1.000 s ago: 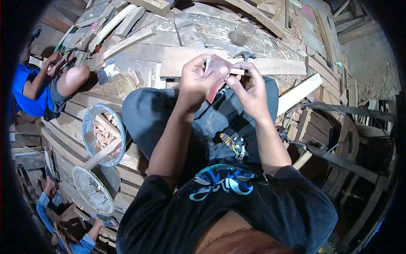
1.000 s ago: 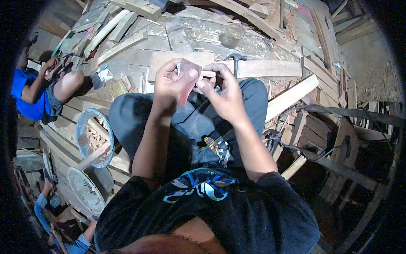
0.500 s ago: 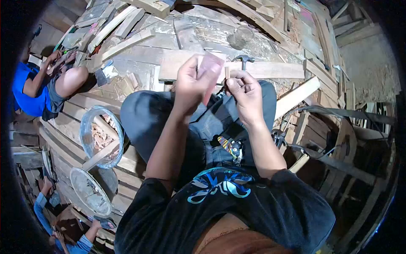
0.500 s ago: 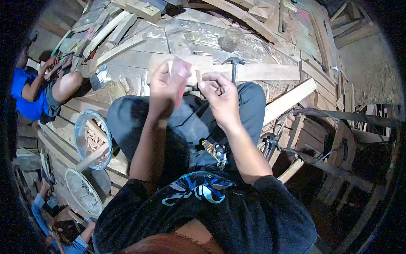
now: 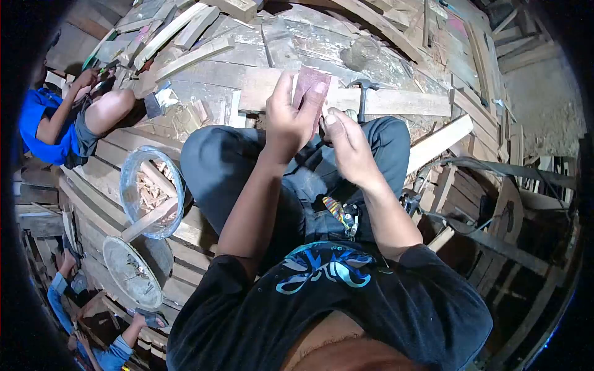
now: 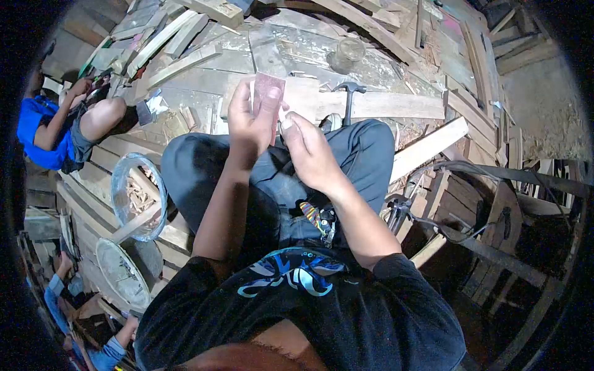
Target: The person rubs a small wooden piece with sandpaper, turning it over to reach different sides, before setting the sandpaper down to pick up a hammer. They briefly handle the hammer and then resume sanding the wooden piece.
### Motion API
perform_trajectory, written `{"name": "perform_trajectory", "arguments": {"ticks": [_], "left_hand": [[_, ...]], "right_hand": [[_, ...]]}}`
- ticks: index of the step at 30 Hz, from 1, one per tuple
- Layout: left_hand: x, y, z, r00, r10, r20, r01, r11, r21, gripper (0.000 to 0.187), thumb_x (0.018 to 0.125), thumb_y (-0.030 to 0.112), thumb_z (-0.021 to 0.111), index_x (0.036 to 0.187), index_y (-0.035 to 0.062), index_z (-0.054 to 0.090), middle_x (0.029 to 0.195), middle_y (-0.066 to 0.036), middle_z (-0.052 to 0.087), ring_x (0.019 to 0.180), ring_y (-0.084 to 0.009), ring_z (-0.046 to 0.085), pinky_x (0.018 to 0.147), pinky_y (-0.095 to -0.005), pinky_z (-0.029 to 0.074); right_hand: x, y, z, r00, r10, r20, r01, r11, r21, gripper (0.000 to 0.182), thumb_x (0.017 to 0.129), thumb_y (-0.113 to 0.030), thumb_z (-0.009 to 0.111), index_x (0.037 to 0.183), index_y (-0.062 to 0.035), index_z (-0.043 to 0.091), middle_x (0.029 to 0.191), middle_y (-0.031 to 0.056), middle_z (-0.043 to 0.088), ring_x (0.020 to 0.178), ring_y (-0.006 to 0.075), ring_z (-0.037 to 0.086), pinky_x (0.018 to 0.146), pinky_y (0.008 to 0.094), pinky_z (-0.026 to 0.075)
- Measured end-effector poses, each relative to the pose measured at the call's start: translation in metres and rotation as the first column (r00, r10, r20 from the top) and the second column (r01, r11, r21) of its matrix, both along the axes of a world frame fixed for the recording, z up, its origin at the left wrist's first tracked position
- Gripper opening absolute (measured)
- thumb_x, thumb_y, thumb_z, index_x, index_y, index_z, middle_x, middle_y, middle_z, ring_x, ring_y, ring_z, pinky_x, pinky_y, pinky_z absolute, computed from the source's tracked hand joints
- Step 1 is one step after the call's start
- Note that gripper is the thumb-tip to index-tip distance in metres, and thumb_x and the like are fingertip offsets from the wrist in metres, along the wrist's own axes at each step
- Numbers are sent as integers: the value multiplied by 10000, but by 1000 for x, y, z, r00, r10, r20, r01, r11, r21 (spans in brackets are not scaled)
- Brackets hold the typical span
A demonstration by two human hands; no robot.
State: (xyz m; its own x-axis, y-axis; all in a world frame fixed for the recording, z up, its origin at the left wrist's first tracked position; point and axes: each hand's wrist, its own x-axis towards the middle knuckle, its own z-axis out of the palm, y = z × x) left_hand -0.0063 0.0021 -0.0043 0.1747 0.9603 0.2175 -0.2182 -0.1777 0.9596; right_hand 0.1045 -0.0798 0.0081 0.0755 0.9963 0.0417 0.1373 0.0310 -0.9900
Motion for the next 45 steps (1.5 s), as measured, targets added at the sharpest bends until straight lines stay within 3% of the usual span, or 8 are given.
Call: {"name": "perform_trajectory", "arguments": {"ticks": [11,22,24,28,32,34,39,45], "left_hand": [[6,-9,6,968,174,-183,-98,927,362,242,907,225,657,976,4,585,741,-178,656,699,-352,677,612,-379,508],[-2,-4,13,968,60,-242,-87,991,-104,236,904,234,656,923,13,575,712,-159,647,637,-286,665,574,-356,482],[10,-11,3,993,109,-49,-95,969,226,242,903,222,663,924,-2,576,718,-151,652,622,-213,655,543,-354,469],[-4,-2,15,997,-69,-20,66,988,-142,222,913,197,646,970,-12,596,790,-159,666,624,-207,651,579,-333,492],[7,-10,2,986,117,-117,-79,953,293,239,915,216,656,989,-4,598,757,-107,657,652,-150,612,596,-305,492],[-1,-6,16,987,-22,-162,-5,986,-167,229,909,205,654,1001,3,600,785,-145,669,698,-214,669,632,-321,507],[8,-11,3,975,153,-161,-98,946,309,238,901,198,666,991,-13,600,798,-119,670,694,-187,625,661,-321,500],[5,-17,12,972,107,-207,-87,991,104,253,887,218,679,949,-10,591,780,-175,654,685,-242,653,640,-350,507]], "right_hand": [[9,-3,2,994,-9,113,8,1000,5,182,1000,-137,464,951,28,525,760,105,518,734,172,496,705,323,442],[14,-8,3,993,100,55,-97,994,-56,167,989,-108,446,971,26,544,795,81,539,761,149,490,725,312,439],[14,-6,3,994,75,82,-75,997,-9,171,990,-116,450,950,26,535,782,66,529,750,149,480,711,310,437],[18,-5,2,981,190,-32,-192,978,-84,202,1005,-137,432,919,15,534,776,44,511,751,132,470,703,297,428],[8,-8,8,997,64,-33,-64,998,5,211,1003,-136,408,888,-10,531,726,-3,467,688,115,425,640,285,396],[16,-10,1,991,124,-44,-125,992,-21,220,1009,-143,402,882,-14,526,732,-8,469,698,110,432,643,276,396],[14,-6,5,991,110,-71,-114,992,-55,212,1005,-145,413,870,-16,514,712,-4,458,681,100,420,624,267,386],[18,-6,2,991,113,-77,-114,993,-12,203,998,-148,428,912,-4,542,745,8,487,711,102,431,652,252,388]]}}
